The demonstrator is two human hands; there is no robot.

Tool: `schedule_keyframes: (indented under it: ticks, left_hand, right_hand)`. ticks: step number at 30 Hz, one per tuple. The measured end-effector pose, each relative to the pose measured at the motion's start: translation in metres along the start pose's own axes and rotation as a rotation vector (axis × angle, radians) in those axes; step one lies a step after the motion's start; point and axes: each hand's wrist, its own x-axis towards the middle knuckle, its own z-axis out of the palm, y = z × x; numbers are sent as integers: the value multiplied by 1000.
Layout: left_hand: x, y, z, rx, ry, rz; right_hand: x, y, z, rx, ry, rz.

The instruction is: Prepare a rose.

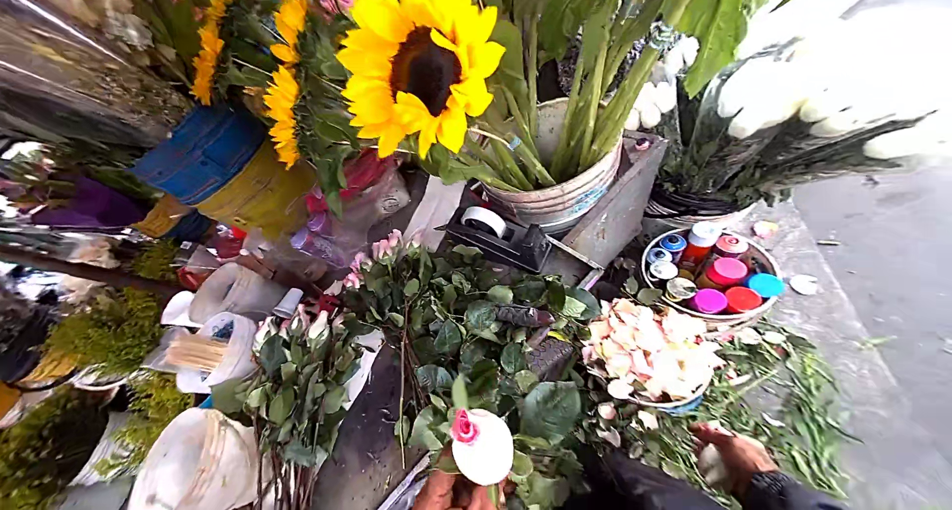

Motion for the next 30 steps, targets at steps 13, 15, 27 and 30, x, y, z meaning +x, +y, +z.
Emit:
schedule_keyframes:
  ticks: [13, 15, 27, 30]
  left_hand:
    - [17, 15, -2, 206, 50, -97]
    - [24, 30, 8, 233, 158, -217]
    - [34, -54, -92, 154, 136, 109]
    - [33, -48, -86, 167, 118, 103]
  right_hand:
    - [-14, -89, 56, 555, 30, 107]
    - [22, -80, 60, 489, 173, 98]
    - [-252, -221, 148, -422, -1028, -898]
    - [-378, -296, 162, -482, -1138, -1380]
